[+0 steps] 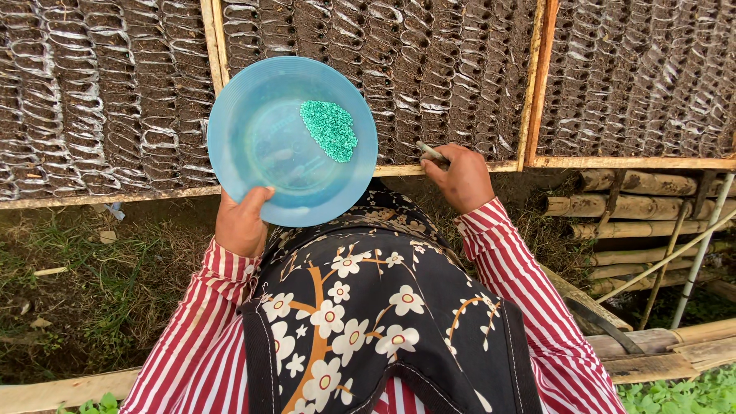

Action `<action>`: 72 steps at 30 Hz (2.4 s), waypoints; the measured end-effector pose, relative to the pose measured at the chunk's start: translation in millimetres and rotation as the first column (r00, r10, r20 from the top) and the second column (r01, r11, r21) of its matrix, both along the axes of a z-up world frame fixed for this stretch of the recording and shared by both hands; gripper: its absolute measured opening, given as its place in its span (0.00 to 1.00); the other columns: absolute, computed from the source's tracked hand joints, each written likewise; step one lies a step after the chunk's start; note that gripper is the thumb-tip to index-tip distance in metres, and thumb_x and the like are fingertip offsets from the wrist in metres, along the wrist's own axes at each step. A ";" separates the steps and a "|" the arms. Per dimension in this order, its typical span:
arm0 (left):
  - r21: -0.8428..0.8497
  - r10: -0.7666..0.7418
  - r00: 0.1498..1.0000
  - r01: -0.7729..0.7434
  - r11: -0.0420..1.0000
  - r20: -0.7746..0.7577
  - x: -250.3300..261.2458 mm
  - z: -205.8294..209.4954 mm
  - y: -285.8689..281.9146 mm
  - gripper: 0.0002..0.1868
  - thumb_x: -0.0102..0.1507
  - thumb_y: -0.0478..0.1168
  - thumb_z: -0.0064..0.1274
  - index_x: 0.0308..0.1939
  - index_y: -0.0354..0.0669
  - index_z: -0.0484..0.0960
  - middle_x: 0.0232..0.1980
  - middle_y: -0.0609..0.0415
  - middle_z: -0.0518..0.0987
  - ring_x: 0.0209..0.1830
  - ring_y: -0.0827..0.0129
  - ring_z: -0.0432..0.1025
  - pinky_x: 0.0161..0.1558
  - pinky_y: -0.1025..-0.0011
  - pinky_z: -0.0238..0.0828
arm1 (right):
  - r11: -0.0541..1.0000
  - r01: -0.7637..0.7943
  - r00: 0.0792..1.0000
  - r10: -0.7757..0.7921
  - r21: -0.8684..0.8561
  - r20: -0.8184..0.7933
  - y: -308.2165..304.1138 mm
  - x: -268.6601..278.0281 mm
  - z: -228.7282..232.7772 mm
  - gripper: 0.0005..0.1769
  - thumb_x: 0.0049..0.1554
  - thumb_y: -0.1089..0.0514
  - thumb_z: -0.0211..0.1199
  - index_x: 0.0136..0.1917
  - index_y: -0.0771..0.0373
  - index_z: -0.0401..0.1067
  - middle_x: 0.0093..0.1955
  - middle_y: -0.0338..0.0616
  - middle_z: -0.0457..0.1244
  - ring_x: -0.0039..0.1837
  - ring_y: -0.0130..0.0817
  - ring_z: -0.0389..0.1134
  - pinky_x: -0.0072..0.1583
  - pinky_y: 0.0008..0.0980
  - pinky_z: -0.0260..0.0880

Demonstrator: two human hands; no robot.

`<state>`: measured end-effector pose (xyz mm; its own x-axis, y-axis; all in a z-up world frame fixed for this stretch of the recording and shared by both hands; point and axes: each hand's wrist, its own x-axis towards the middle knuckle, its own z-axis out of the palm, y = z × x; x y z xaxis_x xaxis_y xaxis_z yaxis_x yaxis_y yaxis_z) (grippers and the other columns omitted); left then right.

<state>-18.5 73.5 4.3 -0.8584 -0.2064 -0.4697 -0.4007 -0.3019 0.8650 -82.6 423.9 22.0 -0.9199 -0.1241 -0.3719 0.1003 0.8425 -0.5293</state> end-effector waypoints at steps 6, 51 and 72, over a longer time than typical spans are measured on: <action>0.020 0.074 0.997 -0.074 0.997 0.008 -0.9 3.4 3.4 0.29 0.56 0.25 0.51 0.60 0.44 0.66 0.49 0.54 0.72 0.46 0.70 0.66 0.55 0.63 0.69 | 1.000 0.001 1.000 -0.001 0.017 0.005 -0.5 -0.9 -0.9 0.09 0.55 0.50 0.66 0.46 0.55 0.78 0.44 0.43 0.69 0.51 0.49 0.70 0.55 0.45 0.68; 0.003 0.079 0.996 -0.080 0.997 0.027 -13.8 2.8 -11.0 0.30 0.55 0.24 0.52 0.61 0.42 0.66 0.49 0.53 0.72 0.47 0.69 0.66 0.53 0.62 0.69 | 0.999 0.043 0.983 -0.039 0.021 -0.181 1.5 -15.5 -25.4 0.06 0.55 0.56 0.68 0.48 0.55 0.79 0.44 0.42 0.68 0.51 0.47 0.69 0.55 0.43 0.68; -0.060 -0.173 0.985 0.172 0.983 -0.011 -22.0 -4.5 -15.5 0.26 0.59 0.27 0.47 0.61 0.40 0.63 0.53 0.45 0.71 0.52 0.62 0.64 0.59 0.52 0.64 | 0.981 0.103 0.971 -0.135 -0.165 -0.197 -10.2 -36.2 -15.8 0.05 0.60 0.57 0.66 0.50 0.55 0.79 0.44 0.40 0.67 0.49 0.41 0.68 0.52 0.38 0.67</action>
